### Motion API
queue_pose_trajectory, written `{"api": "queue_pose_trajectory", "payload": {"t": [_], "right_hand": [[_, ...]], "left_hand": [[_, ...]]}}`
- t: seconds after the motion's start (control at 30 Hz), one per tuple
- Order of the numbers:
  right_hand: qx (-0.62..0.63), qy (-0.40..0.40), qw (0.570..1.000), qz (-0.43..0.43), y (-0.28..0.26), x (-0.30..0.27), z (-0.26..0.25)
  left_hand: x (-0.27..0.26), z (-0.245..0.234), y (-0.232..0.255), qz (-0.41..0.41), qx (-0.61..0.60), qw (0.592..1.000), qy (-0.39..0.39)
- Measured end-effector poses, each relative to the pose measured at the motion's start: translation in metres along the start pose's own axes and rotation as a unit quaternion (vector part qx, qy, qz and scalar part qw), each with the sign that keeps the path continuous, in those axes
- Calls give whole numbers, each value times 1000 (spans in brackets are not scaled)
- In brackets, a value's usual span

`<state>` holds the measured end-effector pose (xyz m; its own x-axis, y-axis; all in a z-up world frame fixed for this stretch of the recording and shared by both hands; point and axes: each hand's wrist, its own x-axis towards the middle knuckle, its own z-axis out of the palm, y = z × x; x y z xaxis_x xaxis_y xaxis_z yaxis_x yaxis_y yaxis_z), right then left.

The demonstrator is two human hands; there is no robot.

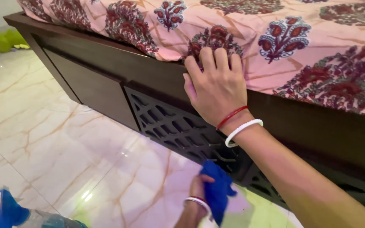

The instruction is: Cleaning the decorative side panels of a bed frame using a spray bottle and a cloth.

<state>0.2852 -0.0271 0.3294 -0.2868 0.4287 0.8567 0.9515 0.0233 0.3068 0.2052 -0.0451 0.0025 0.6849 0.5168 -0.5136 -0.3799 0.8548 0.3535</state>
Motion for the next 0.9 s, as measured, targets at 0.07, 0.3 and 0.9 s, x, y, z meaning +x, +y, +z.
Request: {"api": "queue_pose_trajectory", "payload": {"t": [0.07,0.3,0.9], "right_hand": [[56,-40,998,-5,1,-6,-8],[105,-105,989,-22,1,-72,-43],[690,-284,469,473,-102,-196,37]], "left_hand": [[-29,9,31,59,-48,996,-35],[-128,38,82,98,-7,994,-41],[-206,-36,122,525,424,718,172]]}}
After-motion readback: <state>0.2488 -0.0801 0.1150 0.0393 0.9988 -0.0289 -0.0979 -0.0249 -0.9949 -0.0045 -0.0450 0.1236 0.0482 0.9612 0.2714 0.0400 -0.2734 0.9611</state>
